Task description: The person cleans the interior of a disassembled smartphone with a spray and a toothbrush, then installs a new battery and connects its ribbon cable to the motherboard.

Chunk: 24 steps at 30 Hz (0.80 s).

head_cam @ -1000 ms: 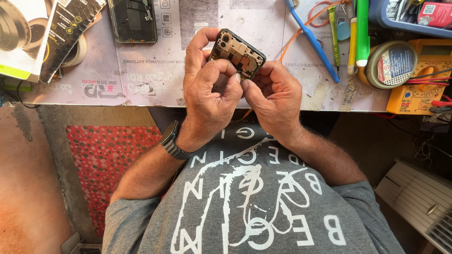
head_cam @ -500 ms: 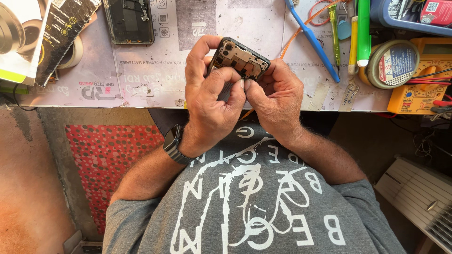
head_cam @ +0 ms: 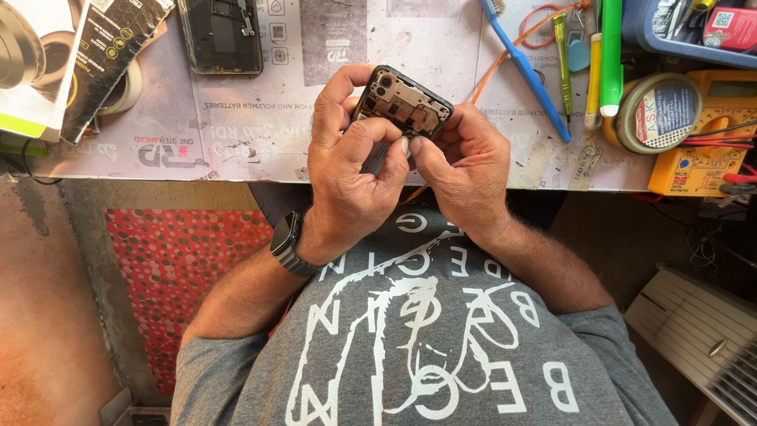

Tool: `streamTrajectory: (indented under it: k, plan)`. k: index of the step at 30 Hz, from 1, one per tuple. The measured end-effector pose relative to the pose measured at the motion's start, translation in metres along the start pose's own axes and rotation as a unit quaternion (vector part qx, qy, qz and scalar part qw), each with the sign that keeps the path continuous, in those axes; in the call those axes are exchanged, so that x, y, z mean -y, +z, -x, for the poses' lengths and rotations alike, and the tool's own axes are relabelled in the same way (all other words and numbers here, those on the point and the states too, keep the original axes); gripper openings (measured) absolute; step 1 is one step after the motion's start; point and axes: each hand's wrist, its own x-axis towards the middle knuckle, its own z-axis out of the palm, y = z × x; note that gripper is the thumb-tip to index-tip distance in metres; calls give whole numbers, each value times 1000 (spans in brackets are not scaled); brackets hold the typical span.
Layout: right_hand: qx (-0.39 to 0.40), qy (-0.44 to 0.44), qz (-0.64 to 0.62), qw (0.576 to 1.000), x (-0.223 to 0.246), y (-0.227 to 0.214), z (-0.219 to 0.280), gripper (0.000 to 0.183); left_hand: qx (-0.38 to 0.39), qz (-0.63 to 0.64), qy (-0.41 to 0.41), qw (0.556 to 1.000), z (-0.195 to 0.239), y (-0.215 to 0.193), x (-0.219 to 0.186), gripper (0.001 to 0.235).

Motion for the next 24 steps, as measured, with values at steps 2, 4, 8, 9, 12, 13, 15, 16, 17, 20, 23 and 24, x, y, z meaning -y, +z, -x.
streamTrajectory:
  k: [2,4,8,9,12,13,15,16,17,20,23,24]
  plan:
    - [2,0,-3,1000,0,0,1,12,6,1,15,1000,1,-5,1,21]
    - [3,4,7,1000,1,-1,1,13,9,8,3,1000,2,-9,0,29]
    - [9,3,2,1000,2,-1,1,13,29,51,1,998,-1,-15,3,42]
    - [13,1,7,1000,2,0,0,13,28,49,0,998,-2,-16,4,43]
    - [22,2,17,1000,2,0,-1,13,24,37,-6,999,-4,-16,6,45]
    - [23,8,18,1000,1,0,-1,13,21,29,-10,999,-4,-16,7,44]
    - [27,11,21,999,0,0,-2,13,17,15,-12,1000,-4,-16,8,44]
    - [28,9,24,999,0,0,-2,13,16,8,-10,1000,-3,-16,8,44]
    - [30,7,28,999,-1,-1,-3,13,15,2,-9,1000,-3,-16,9,44]
    - [29,18,9,999,-2,-4,-4,14,11,1,-1,1000,-2,-15,10,43]
    - [39,7,17,999,-3,-6,-5,13,12,-6,-5,1000,-2,-13,10,43]
    - [34,12,23,999,-3,-6,-5,12,13,-2,-6,1000,-1,-12,10,42]
